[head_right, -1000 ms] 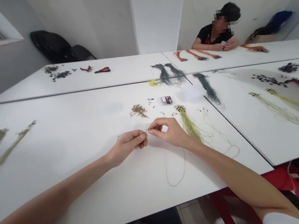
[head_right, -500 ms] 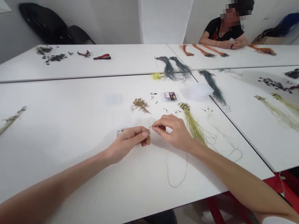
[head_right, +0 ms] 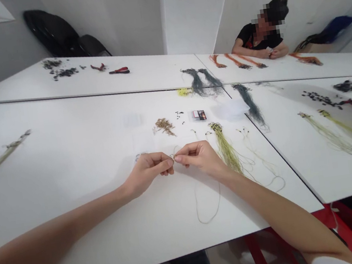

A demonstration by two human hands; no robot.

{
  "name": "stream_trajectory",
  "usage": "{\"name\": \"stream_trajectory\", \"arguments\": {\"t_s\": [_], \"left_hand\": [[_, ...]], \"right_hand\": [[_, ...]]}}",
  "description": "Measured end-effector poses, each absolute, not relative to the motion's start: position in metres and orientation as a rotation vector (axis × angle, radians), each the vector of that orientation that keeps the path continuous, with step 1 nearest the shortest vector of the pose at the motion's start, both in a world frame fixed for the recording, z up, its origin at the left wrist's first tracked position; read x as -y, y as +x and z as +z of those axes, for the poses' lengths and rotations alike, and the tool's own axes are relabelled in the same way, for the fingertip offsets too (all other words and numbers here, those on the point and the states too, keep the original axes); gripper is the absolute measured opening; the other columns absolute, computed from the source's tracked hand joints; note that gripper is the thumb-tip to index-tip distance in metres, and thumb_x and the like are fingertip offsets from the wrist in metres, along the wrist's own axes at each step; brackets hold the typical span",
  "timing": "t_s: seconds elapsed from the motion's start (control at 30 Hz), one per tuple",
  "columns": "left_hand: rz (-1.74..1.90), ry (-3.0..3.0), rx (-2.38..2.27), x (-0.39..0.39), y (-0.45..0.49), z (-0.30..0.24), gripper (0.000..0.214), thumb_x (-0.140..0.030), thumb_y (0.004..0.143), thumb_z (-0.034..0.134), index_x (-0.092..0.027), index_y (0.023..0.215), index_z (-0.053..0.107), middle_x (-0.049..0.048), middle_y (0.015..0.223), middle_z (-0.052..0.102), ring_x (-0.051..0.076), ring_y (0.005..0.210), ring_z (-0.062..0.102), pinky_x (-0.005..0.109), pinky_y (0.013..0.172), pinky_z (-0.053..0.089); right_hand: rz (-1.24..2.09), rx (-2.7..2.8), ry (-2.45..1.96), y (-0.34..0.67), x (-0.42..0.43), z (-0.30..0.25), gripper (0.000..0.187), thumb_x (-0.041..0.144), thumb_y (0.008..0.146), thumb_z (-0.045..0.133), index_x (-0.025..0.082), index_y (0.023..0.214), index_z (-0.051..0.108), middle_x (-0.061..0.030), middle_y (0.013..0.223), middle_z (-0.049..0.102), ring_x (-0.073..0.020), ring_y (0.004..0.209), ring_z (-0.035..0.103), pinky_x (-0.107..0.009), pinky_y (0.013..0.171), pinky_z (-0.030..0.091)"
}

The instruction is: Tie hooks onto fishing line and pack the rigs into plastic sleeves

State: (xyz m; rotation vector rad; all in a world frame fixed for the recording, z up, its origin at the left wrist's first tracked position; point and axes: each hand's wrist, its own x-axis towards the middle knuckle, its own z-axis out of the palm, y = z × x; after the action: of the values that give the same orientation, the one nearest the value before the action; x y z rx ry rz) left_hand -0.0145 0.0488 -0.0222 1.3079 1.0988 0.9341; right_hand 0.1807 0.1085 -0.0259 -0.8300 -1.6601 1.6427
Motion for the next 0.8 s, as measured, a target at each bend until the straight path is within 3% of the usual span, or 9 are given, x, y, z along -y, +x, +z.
{"name": "stream_trajectory", "arguments": {"t_s": [0.3, 0.53, 0.67, 0.8], "left_hand": [[0.943, 1.501, -1.325, -0.0424, -0.0118, -0.0206, 0.021, -0.033, 0.086, 0.060, -0.017, 0.077, 0.071, 0.0009, 0.069, 0.068, 0.012, 0.063, 0.056, 0.023, 0.057, 0.043], [0.969, 1.625, -1.391, -0.0407, -0.0110, -0.0176, 0.022, -0.033, 0.088, 0.057, -0.020, 0.081, 0.073, -0.0010, 0.071, 0.069, 0.012, 0.065, 0.058, 0.024, 0.061, 0.044], [1.037, 1.656, -1.388, -0.0432, -0.0122, -0.0155, 0.018, -0.032, 0.089, 0.056, -0.020, 0.087, 0.070, -0.0008, 0.081, 0.070, 0.013, 0.074, 0.059, 0.025, 0.067, 0.044], [1.053, 1.659, -1.390, -0.0447, -0.0128, -0.0167, 0.017, -0.028, 0.089, 0.055, -0.019, 0.082, 0.068, -0.0016, 0.078, 0.070, 0.012, 0.074, 0.060, 0.025, 0.069, 0.044]], "right_hand": [[1.758, 1.567, -0.833, 0.1757, -0.1046, -0.0315, 0.011, 0.029, 0.074, 0.077, 0.019, 0.079, 0.075, -0.0029, 0.072, 0.066, -0.0114, 0.064, 0.050, -0.027, 0.062, 0.041], [1.768, 1.537, -0.812, 0.1741, -0.1025, -0.0275, 0.010, 0.027, 0.078, 0.073, 0.017, 0.079, 0.071, 0.0002, 0.072, 0.061, -0.0088, 0.060, 0.049, -0.025, 0.060, 0.040], [1.846, 1.599, -0.759, 0.1756, -0.1030, -0.0268, 0.011, 0.029, 0.085, 0.065, 0.017, 0.084, 0.065, -0.0009, 0.078, 0.063, -0.0091, 0.056, 0.056, -0.027, 0.060, 0.042], [1.887, 1.666, -0.750, 0.1761, -0.1022, -0.0265, 0.015, 0.032, 0.087, 0.063, 0.017, 0.088, 0.061, -0.0033, 0.078, 0.067, -0.0120, 0.056, 0.061, -0.030, 0.063, 0.046]]}}
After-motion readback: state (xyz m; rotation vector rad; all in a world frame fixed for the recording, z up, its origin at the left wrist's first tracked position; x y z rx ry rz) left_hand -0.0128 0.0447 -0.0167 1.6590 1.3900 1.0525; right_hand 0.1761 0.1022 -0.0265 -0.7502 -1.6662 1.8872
